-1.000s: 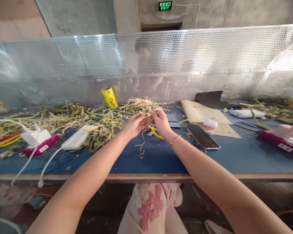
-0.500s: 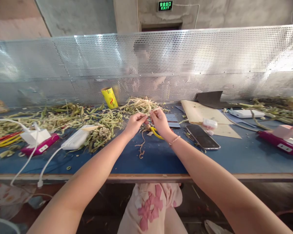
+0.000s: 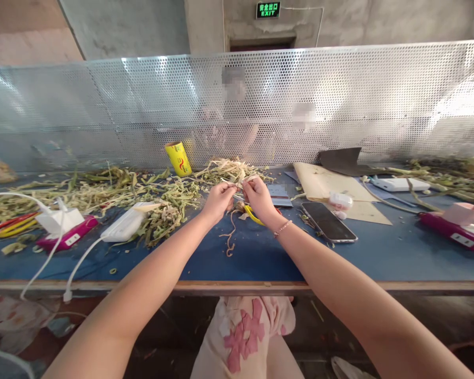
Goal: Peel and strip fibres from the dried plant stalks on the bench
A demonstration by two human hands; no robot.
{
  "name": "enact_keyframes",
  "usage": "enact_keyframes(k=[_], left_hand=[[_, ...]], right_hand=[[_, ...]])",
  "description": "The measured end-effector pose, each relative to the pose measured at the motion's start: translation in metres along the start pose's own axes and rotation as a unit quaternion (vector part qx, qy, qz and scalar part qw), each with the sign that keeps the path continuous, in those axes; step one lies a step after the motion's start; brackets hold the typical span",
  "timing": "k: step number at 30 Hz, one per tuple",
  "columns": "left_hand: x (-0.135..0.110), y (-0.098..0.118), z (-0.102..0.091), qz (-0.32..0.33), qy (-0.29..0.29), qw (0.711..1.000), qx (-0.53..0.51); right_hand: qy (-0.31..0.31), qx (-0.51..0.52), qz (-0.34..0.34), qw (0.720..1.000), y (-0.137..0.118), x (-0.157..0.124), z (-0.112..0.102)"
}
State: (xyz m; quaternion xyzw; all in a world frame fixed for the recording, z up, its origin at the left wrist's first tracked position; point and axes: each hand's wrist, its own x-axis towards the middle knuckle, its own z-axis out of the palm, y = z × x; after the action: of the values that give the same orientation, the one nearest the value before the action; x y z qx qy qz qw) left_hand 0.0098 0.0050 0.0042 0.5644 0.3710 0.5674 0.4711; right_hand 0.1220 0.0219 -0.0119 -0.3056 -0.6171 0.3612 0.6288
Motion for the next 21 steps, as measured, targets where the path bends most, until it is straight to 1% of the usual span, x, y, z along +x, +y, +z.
enact_keyframes(k=[7,11,15,17,19,21], left_hand=[[-0.004,0.006,0.003,-0.021,-0.03,0.999,0.012],[-0.006,0.009,0.004,-0.031,-0.034,0.999,0.023],[-0.006,0.009,0.001,-0.043,-0.049,0.998,0.028],[-0.004,0.007,-0.003,-0.033,-0.074,0.996,0.033],[-0.001,0.004,-0.006,-0.006,-0.093,0.994,0.051],[0.002,0.001,-0.009,0.04,-0.076,0.993,0.082]], right_hand=[[0.007,0.011,-0.006,1.0,0.003,0.002,-0.002],[0.005,0.014,-0.008,1.0,0.003,0.003,-0.003],[0.005,0.007,-0.011,1.0,0.001,0.002,-0.003],[0.008,-0.004,-0.014,1.0,0.002,0.002,-0.003],[0.006,-0.019,-0.02,1.0,0.002,0.002,-0.003],[0.002,-0.033,-0.024,0.999,0.003,0.001,-0.003]])
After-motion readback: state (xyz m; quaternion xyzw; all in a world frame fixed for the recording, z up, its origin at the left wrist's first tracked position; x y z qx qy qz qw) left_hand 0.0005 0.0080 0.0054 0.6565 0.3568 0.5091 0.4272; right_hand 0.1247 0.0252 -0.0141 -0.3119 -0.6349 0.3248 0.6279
